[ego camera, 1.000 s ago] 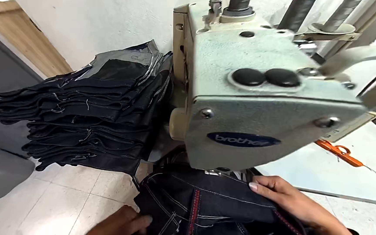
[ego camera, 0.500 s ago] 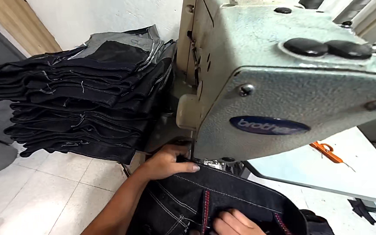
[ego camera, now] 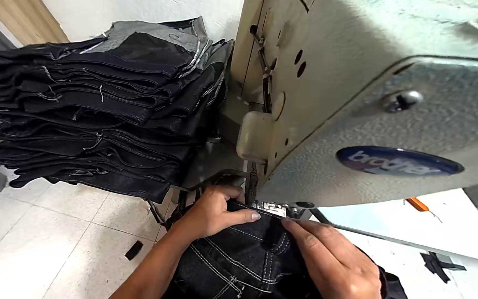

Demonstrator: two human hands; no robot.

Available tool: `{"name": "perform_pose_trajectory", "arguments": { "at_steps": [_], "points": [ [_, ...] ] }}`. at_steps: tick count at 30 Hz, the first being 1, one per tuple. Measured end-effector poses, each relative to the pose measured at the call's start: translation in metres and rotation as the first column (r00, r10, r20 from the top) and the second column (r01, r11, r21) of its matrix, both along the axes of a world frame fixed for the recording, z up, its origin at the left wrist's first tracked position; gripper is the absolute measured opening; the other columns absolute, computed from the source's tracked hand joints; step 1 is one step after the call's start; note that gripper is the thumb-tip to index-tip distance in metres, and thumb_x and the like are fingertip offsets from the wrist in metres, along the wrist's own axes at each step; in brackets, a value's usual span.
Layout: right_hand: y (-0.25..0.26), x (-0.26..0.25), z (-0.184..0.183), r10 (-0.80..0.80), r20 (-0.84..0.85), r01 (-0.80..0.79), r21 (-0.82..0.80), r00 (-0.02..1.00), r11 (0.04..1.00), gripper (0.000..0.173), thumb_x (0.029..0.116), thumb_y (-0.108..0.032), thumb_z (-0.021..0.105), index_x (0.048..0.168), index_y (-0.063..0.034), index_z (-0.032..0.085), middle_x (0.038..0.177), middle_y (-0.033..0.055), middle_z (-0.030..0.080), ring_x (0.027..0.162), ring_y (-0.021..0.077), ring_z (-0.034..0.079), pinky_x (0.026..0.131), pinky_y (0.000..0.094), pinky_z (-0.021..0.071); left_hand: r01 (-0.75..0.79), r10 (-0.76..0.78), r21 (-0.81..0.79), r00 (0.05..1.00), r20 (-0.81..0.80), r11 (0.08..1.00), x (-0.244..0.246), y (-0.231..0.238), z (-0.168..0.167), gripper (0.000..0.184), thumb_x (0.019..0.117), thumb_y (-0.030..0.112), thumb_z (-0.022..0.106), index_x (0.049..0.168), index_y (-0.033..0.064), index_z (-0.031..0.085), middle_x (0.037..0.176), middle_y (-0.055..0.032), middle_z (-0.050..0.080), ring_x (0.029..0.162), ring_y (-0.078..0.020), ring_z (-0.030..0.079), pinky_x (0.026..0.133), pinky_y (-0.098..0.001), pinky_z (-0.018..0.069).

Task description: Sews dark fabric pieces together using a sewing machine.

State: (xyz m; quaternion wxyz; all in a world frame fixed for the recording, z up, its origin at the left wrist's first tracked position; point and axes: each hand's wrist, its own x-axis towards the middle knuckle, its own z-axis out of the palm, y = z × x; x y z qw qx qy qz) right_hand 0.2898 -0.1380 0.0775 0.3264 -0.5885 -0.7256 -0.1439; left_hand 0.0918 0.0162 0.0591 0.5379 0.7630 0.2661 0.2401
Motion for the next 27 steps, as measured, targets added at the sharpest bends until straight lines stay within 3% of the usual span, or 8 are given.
{"name": "perform_pose_trajectory", "arguments": {
  "at_steps": [6, 9, 12, 14, 17, 20, 24, 27],
  "points": [
    [0.009, -0.002, 0.004, 0.043, -0.677, -0.279, -0.244, 0.735, 0.929, 0.015, 0.098, -0.016, 0.067, 0.104, -0.0036, 0.072, 0.092, 0.0006, 0.075, 0.08, 0.0006, 0.07, 0.073, 0.0175, 0.0596, 0.007, -0.007, -0.033, 1.0, -0.006, 0.999, -0.001, 0.001, 0.001, 0.024, 0.0869, 0.031, 0.08, 0.088, 0.0088, 0.073, 0.088, 0.0037, 0.07, 0.089, 0.0011, 0.065, 0.083, -0.0203, 0.0534],
    [0.015, 0.003, -0.001, 0.028, -0.56, -0.19, -0.232, 0.828, 0.954, 0.012, 0.0943, -0.018, 0.068, 0.097, -0.01, 0.076, 0.091, -0.001, 0.074, 0.083, -0.0015, 0.067, 0.076, 0.0131, 0.0555, -0.044, 0.05, 0.095, 0.997, -0.063, 0.995, -0.002, -0.003, 0.004, 0.029, 0.088, 0.038, 0.078, 0.094, 0.0096, 0.074, 0.095, 0.0016, 0.071, 0.096, -0.0022, 0.065, 0.088, -0.0242, 0.0536],
    [0.022, 0.004, -0.001, -0.02, -0.346, -0.037, -0.157, 0.938, 0.987, 0.011, 0.0898, -0.025, 0.068, 0.086, -0.0199, 0.077, 0.085, -0.0023, 0.074, 0.089, 0.0019, 0.066, 0.083, 0.0142, 0.049, -0.211, 0.305, 0.477, 0.944, -0.126, 0.853, -0.002, -0.021, 0.013, 0.045, 0.0851, 0.048, 0.076, 0.108, 0.0097, 0.072, 0.11, -0.0076, 0.069, 0.108, -0.0231, 0.066, 0.091, -0.0441, 0.0564],
    [0.024, 0.005, -0.001, -0.016, -0.32, -0.034, -0.151, 0.947, 0.988, 0.011, 0.0896, -0.024, 0.068, 0.084, -0.0195, 0.077, 0.084, -0.0024, 0.075, 0.087, 0.0017, 0.067, 0.082, 0.0145, 0.0502, -0.258, 0.381, 0.589, 0.92, -0.092, 0.766, -0.004, -0.038, 0.023, 0.04, 0.0849, 0.042, 0.076, 0.105, 0.0073, 0.073, 0.094, -0.0087, 0.07, 0.081, -0.0224, 0.069, 0.068, -0.039, 0.0596],
    [0.026, 0.004, -0.001, -0.016, -0.334, -0.035, -0.148, 0.942, 0.988, 0.011, 0.0894, -0.023, 0.068, 0.085, -0.0176, 0.076, 0.084, -0.0022, 0.076, 0.086, 0.0018, 0.068, 0.079, 0.0155, 0.0513, -0.11, 0.121, 0.135, 0.99, -0.078, 0.985, -0.009, -0.07, 0.044, 0.028, 0.0957, 0.02, 0.07, 0.113, -0.0011, 0.07, 0.085, -0.0092, 0.073, 0.067, -0.014, 0.07, 0.061, -0.0298, 0.0592],
    [0.027, 0.001, -0.005, -0.024, -0.364, -0.015, -0.104, 0.931, 0.994, 0.009, 0.0886, -0.022, 0.069, 0.085, -0.0174, 0.076, 0.085, -0.0028, 0.076, 0.087, 0.0006, 0.069, 0.08, 0.0145, 0.0517, -0.134, 0.156, -0.254, 0.985, 0.068, 0.958, -0.003, -0.087, 0.035, 0.015, 0.0984, 0.01, 0.066, 0.102, -0.0039, 0.069, 0.085, -0.0089, 0.075, 0.069, -0.0107, 0.074, 0.063, -0.0266, 0.063],
    [0.023, -0.006, -0.008, -0.014, -0.231, 0.009, -0.024, 0.973, 1.0, 0.013, 0.0957, -0.016, 0.065, 0.088, -0.016, 0.076, 0.086, 0.0009, 0.075, 0.089, 0.007, 0.069, 0.081, 0.0154, 0.0518, -0.219, 0.279, -0.357, 0.952, 0.125, 0.908, 0.004, -0.09, 0.026, 0.012, 0.0945, 0.008, 0.07, 0.085, 0.0011, 0.068, 0.076, -0.0038, 0.075, 0.066, -0.0088, 0.074, 0.063, -0.0261, 0.0635],
    [0.014, -0.009, -0.002, 0.005, 0.007, -0.005, -0.087, 1.0, 0.996, 0.027, 0.0994, -0.001, 0.052, 0.102, -0.0119, 0.076, 0.1, 0.0055, 0.076, 0.1, 0.0168, 0.07, 0.089, 0.0218, 0.0531, -0.249, 0.315, -0.397, 0.943, 0.108, 0.883, 0.008, -0.091, 0.028, 0.011, 0.0921, 0.0, 0.069, 0.089, 0.0016, 0.059, 0.077, -0.0052, 0.074, 0.065, -0.0134, 0.075, 0.061, -0.0293, 0.0648]
  ]
}}
